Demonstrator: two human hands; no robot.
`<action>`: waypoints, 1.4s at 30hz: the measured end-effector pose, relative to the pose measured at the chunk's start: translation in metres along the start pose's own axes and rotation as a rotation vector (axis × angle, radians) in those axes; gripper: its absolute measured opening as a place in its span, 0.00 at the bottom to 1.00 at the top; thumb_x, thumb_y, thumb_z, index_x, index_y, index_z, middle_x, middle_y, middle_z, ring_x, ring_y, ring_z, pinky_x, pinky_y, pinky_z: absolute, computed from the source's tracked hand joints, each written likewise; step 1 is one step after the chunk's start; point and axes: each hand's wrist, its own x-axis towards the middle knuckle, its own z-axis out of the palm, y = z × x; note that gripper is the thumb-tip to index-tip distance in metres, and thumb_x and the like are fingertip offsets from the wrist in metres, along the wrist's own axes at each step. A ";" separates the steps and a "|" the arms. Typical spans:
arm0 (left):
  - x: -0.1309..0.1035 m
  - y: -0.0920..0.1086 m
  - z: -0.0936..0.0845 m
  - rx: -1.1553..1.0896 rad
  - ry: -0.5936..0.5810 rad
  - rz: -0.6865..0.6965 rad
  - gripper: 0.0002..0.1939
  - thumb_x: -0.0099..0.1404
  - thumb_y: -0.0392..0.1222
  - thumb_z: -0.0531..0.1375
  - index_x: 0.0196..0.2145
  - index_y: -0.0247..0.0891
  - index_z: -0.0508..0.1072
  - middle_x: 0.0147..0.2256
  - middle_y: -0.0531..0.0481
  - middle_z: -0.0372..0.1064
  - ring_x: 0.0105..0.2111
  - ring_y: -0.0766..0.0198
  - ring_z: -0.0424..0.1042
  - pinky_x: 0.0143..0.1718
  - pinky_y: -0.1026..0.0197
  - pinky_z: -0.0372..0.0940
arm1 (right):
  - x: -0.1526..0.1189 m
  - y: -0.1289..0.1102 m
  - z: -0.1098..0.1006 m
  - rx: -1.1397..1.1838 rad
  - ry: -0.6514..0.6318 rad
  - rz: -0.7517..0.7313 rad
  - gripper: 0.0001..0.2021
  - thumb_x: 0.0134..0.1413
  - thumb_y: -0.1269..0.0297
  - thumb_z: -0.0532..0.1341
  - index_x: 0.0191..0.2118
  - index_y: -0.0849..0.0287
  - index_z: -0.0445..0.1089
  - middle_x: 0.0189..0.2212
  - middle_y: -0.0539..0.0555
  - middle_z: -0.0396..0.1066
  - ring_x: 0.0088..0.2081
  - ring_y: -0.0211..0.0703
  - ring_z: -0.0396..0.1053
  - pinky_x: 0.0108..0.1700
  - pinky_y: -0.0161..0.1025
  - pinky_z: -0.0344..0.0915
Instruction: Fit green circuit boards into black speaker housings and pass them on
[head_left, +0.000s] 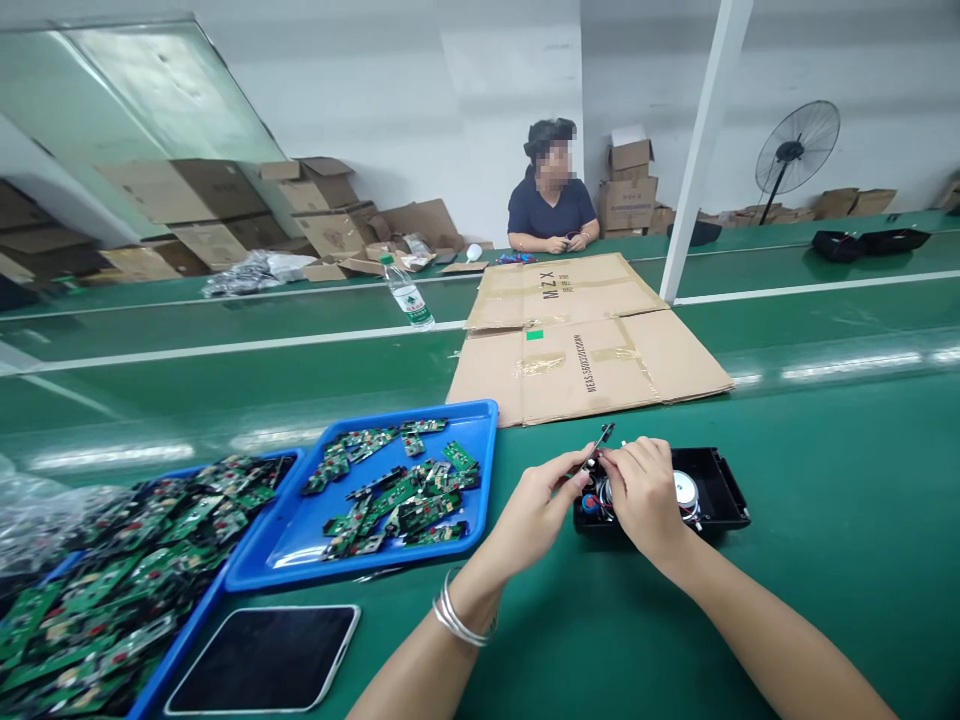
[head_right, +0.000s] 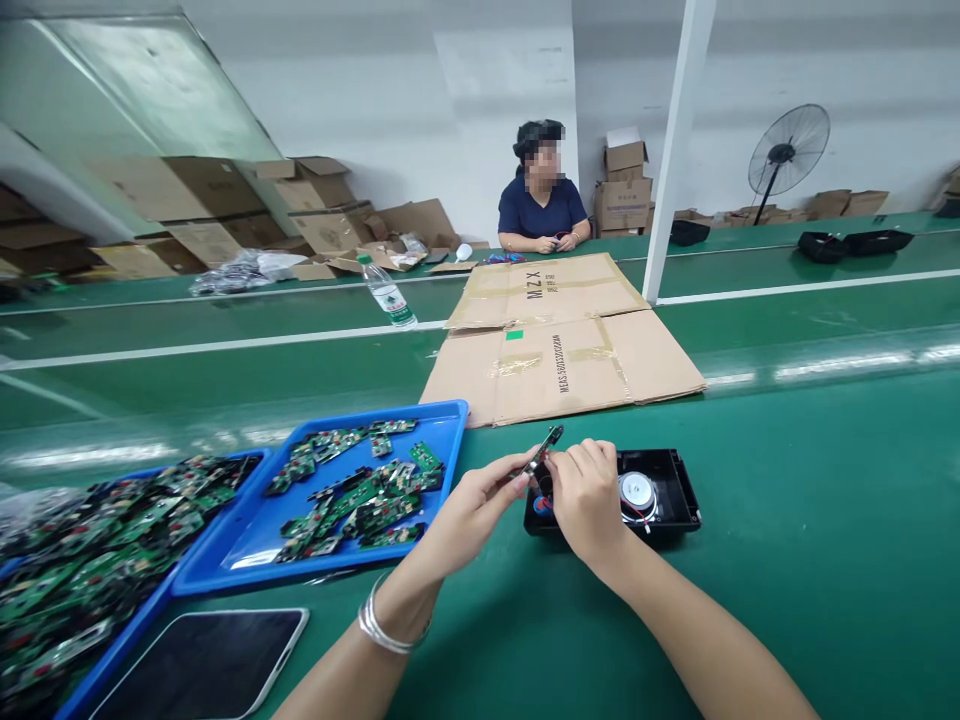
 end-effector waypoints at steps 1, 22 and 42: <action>0.000 0.000 0.001 0.000 -0.001 0.008 0.18 0.64 0.42 0.51 0.52 0.39 0.67 0.51 0.48 0.67 0.49 0.57 0.66 0.51 0.55 0.60 | 0.000 0.001 0.001 0.004 0.001 0.009 0.14 0.61 0.70 0.49 0.27 0.60 0.66 0.20 0.52 0.63 0.27 0.42 0.57 0.35 0.41 0.53; -0.012 0.025 -0.005 -0.367 -0.326 -0.309 0.18 0.56 0.45 0.61 0.41 0.39 0.59 0.26 0.54 0.68 0.24 0.68 0.65 0.24 0.66 0.59 | -0.014 0.066 -0.084 0.162 -0.632 0.068 0.16 0.56 0.75 0.51 0.46 0.51 0.68 0.37 0.51 0.72 0.36 0.42 0.68 0.36 0.38 0.64; 0.009 -0.008 0.064 0.015 0.080 -0.146 0.12 0.62 0.43 0.53 0.44 0.42 0.59 0.31 0.49 0.72 0.29 0.58 0.74 0.29 0.59 0.66 | -0.044 0.051 -0.043 0.346 -0.344 0.406 0.06 0.56 0.69 0.56 0.34 0.58 0.70 0.31 0.53 0.72 0.34 0.43 0.70 0.38 0.40 0.66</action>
